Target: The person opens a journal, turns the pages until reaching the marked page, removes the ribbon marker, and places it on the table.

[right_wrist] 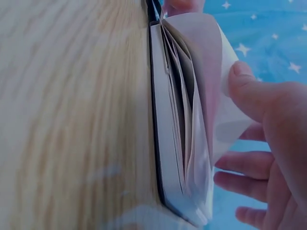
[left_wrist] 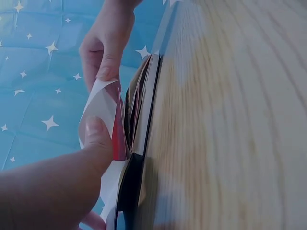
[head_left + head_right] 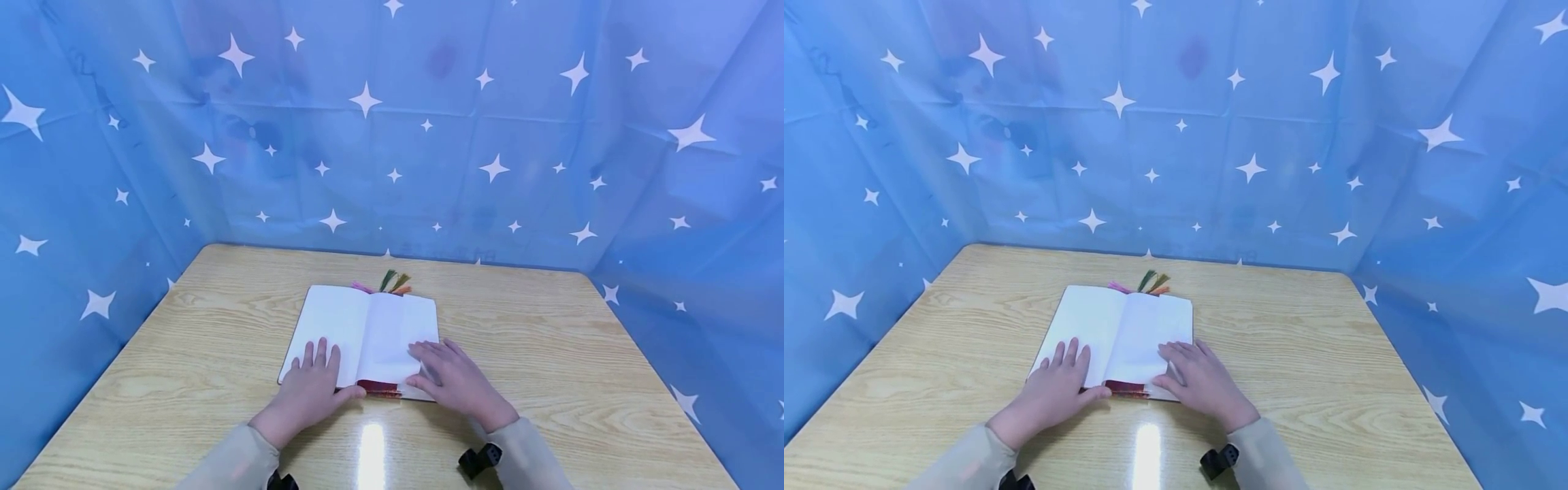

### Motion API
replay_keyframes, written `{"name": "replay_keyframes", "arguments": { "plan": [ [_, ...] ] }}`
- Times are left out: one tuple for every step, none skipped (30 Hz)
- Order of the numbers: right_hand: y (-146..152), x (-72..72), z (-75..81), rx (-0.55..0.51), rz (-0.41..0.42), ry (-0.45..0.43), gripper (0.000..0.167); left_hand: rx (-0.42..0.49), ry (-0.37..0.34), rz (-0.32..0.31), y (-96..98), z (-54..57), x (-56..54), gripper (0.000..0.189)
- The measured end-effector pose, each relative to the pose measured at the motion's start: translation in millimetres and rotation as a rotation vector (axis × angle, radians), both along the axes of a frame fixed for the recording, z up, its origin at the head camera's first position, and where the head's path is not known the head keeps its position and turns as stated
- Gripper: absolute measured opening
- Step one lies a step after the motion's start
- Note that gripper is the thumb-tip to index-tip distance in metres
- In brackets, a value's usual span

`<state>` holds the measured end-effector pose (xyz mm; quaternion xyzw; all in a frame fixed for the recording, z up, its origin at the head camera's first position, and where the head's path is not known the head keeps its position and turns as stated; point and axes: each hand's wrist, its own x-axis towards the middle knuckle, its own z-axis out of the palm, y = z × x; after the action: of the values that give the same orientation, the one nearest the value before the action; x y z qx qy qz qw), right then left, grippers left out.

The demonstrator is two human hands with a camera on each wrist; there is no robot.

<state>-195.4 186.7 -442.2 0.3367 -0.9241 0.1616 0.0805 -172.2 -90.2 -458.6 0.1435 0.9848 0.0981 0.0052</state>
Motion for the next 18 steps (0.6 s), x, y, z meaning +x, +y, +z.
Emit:
{"name": "replay_keyframes", "arguments": {
  "plan": [
    [-0.5, 0.2, 0.8, -0.008, 0.003, 0.014, 0.057, 0.000, 0.003, 0.007, 0.8, -0.1, -0.3, 0.103],
    [-0.9, 0.2, 1.2, -0.014, 0.007, 0.033, 0.056, 0.002, 0.005, 0.013, 1.5, -0.2, -0.6, 0.104],
    [-1.3, 0.3, 1.7, -0.019, 0.011, 0.051, 0.056, -0.001, 0.008, 0.017, 2.2, -0.3, -0.9, 0.104],
    [-1.8, 0.5, 2.2, -0.023, 0.014, 0.070, 0.056, -0.008, 0.013, 0.019, 2.8, -0.2, -1.1, 0.105],
    [-2.4, 0.7, 3.0, -0.027, 0.019, 0.092, 0.055, -0.016, 0.020, 0.019, 3.3, -0.3, -1.3, 0.104],
    [-3.0, 0.9, 3.7, -0.029, 0.023, 0.114, 0.055, -0.024, 0.027, 0.017, 3.8, 0.0, -1.6, 0.104],
    [-3.5, 1.1, 4.1, -0.032, 0.027, 0.138, 0.055, -0.032, 0.036, 0.015, 4.0, 0.6, -1.5, 0.103],
    [-4.0, 1.3, 4.7, -0.038, 0.033, 0.161, 0.054, -0.038, 0.047, 0.011, 4.0, 1.2, -1.6, 0.102],
    [-4.5, 1.4, 5.4, -0.043, 0.039, 0.183, 0.054, -0.047, 0.058, 0.007, 4.0, 1.9, -1.4, 0.101],
    [-5.0, 1.6, 6.0, -0.049, 0.045, 0.207, 0.054, -0.051, 0.073, 0.003, 3.8, 2.5, -1.2, 0.099],
    [-5.5, 1.8, 6.6, -0.055, 0.051, 0.230, 0.054, -0.054, 0.089, 0.000, 3.5, 3.0, -1.0, 0.098],
    [-5.7, 1.8, 7.0, -0.063, 0.057, 0.251, 0.054, -0.056, 0.105, -0.003, 3.2, 3.7, -0.5, 0.097],
    [-6.0, 1.9, 7.5, -0.069, 0.063, 0.271, 0.054, -0.057, 0.122, -0.005, 2.7, 3.9, 0.1, 0.096],
    [-6.3, 2.2, 8.4, -0.079, 0.070, 0.286, 0.054, -0.061, 0.139, -0.007, 2.3, 3.9, 0.6, 0.096],
    [-6.6, 2.1, 8.6, -0.084, 0.075, 0.304, 0.054, -0.054, 0.157, -0.007, 1.9, 3.9, 1.2, 0.096],
    [-6.8, 2.3, 9.0, -0.089, 0.079, 0.316, 0.055, -0.044, 0.177, -0.007, 1.2, 3.5, 1.5, 0.095],
    [-7.1, 2.4, 9.3, -0.093, 0.084, 0.329, 0.055, -0.029, 0.194, -0.008, 0.8, 3.4, 2.1, 0.095],
    [-7.2, 2.4, 9.4, -0.098, 0.088, 0.338, 0.055, -0.014, 0.212, -0.009, 0.3, 3.0, 2.5, 0.095]
  ]
}}
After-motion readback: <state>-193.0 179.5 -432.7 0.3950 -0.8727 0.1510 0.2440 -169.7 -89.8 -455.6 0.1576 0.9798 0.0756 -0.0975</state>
